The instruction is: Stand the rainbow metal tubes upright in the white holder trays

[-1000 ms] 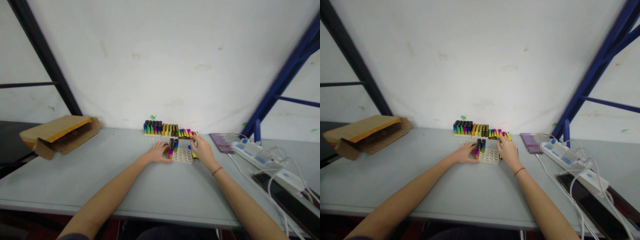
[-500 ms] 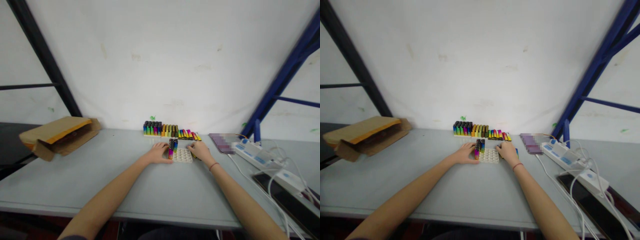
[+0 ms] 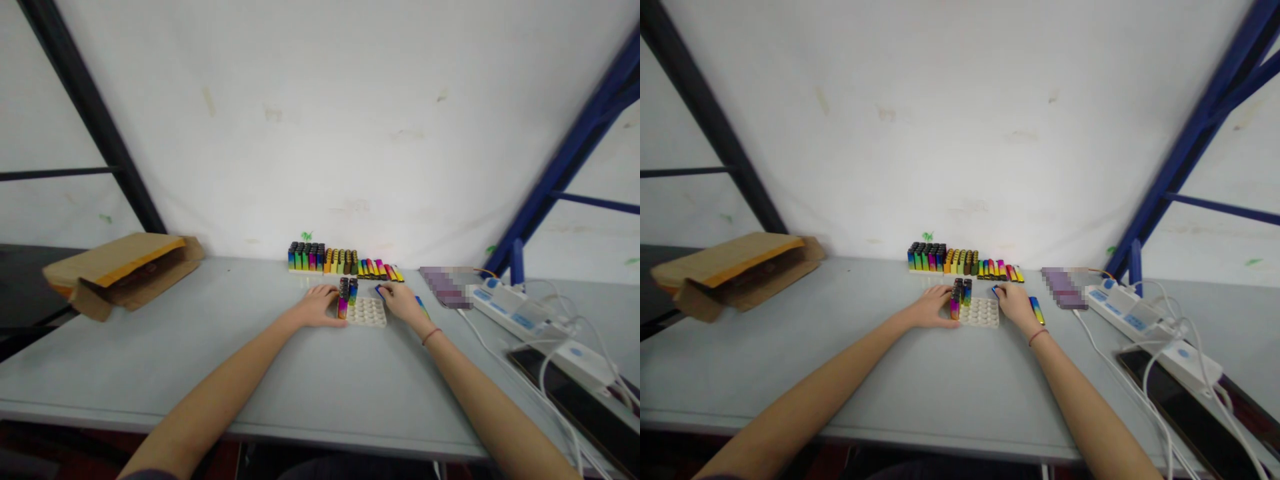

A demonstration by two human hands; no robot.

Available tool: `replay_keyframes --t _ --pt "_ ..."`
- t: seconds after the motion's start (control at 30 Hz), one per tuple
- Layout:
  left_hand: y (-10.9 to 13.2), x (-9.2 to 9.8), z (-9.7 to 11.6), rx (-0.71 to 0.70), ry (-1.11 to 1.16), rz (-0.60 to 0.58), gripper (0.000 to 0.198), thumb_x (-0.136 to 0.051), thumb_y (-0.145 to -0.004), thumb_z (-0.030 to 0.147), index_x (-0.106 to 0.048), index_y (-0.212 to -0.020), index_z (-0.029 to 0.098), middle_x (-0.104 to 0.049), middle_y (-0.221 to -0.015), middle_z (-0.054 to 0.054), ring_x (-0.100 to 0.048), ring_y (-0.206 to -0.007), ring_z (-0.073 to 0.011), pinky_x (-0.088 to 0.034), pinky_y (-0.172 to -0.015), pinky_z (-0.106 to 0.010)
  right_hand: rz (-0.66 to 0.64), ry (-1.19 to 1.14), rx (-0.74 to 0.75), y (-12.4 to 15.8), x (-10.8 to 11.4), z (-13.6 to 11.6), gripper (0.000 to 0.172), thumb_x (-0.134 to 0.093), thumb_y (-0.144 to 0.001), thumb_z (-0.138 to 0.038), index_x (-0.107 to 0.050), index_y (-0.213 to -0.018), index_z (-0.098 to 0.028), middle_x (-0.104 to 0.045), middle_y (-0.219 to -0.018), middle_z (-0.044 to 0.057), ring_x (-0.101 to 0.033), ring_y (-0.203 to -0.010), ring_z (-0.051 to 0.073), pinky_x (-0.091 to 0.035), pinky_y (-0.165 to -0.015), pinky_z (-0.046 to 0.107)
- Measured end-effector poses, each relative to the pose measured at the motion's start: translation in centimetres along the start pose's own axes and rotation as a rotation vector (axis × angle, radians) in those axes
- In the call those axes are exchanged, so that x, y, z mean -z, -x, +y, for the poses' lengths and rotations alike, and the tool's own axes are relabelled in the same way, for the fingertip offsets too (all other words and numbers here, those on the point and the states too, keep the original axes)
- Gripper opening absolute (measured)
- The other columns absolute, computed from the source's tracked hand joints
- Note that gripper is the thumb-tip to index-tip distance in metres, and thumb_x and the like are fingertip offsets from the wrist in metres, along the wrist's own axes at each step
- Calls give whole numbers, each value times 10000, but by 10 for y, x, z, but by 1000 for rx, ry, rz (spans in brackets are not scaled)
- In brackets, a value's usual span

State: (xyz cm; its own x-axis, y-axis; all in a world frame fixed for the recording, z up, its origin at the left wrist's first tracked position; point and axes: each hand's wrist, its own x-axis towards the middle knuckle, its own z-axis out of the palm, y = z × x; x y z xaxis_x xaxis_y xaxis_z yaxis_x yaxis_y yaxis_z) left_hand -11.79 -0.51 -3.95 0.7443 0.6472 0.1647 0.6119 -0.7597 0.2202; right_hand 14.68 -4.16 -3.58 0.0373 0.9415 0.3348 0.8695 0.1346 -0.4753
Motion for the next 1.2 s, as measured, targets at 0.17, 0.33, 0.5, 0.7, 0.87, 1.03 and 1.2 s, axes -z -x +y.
replay_keyframes --t 0.17,0.33,0.5,0.7,0.87,1.03,1.2 --pt "0 1 1 5 9 -2 817 -591 -727 740 -481 -1317 185 -449 -1393 -139 -406 -1271 -350 -286 -1077 -463 174 -468 -61 6 4 -5 262 -404 -889 -433 -489 -968 -199 -635 -800 38 -620 -637 184 -465 -622 311" --pt "1 0 0 1 -4 3 818 -588 -731 739 -480 -1320 182 -455 -1390 -138 -411 -1270 -344 -287 -1076 -457 181 -942 -165 10 2 -23 352 -425 -868 -585 -401 -959 -246 -495 -620 -69 -465 -427 114 -391 -439 242" --pt "1 0 1 0 -8 -4 817 -582 -731 744 -473 -1326 194 -454 -1395 -129 -410 -1272 -340 -282 -1076 -451 88 -1009 -235 12 5 -31 438 -498 -784 -666 -462 -858 -236 -445 -590 -47 -434 -440 116 -358 -397 241" --pt "0 0 1 3 0 2 808 -599 -726 734 -483 -1320 199 -461 -1388 -126 -410 -1273 -346 -285 -1077 -451 13 -1069 -299 17 10 -44 451 -494 -772 -702 -458 -810 -255 -338 -501 -88 -329 -393 104 -350 -405 236" --pt "0 -1 -2 -8 8 10 835 -573 -727 762 -481 -1327 188 -458 -1384 -136 -412 -1268 -351 -288 -1075 -460 -33 -1142 -497 17 16 -47 541 -330 -830 -680 -293 -509 -246 -182 -403 -77 -147 -345 80 -141 -350 233" --pt "0 1 0 3 -5 -8 826 -583 -736 741 -476 -1333 180 -451 -1394 -136 -402 -1279 -345 -278 -1083 -450 11 -1258 -580 15 21 -41 478 -237 -873 -496 -222 -465 -247 -141 -377 -65 -80 -330 84 -66 -358 242" --pt "0 2 2 7 -22 -21 823 -598 -737 728 -480 -1326 165 -449 -1400 -148 -404 -1279 -338 -281 -1080 -445 73 -1275 -606 14 17 -38 464 -236 -876 -475 -224 -472 -247 -159 -369 -62 -102 -316 84 -75 -346 237"
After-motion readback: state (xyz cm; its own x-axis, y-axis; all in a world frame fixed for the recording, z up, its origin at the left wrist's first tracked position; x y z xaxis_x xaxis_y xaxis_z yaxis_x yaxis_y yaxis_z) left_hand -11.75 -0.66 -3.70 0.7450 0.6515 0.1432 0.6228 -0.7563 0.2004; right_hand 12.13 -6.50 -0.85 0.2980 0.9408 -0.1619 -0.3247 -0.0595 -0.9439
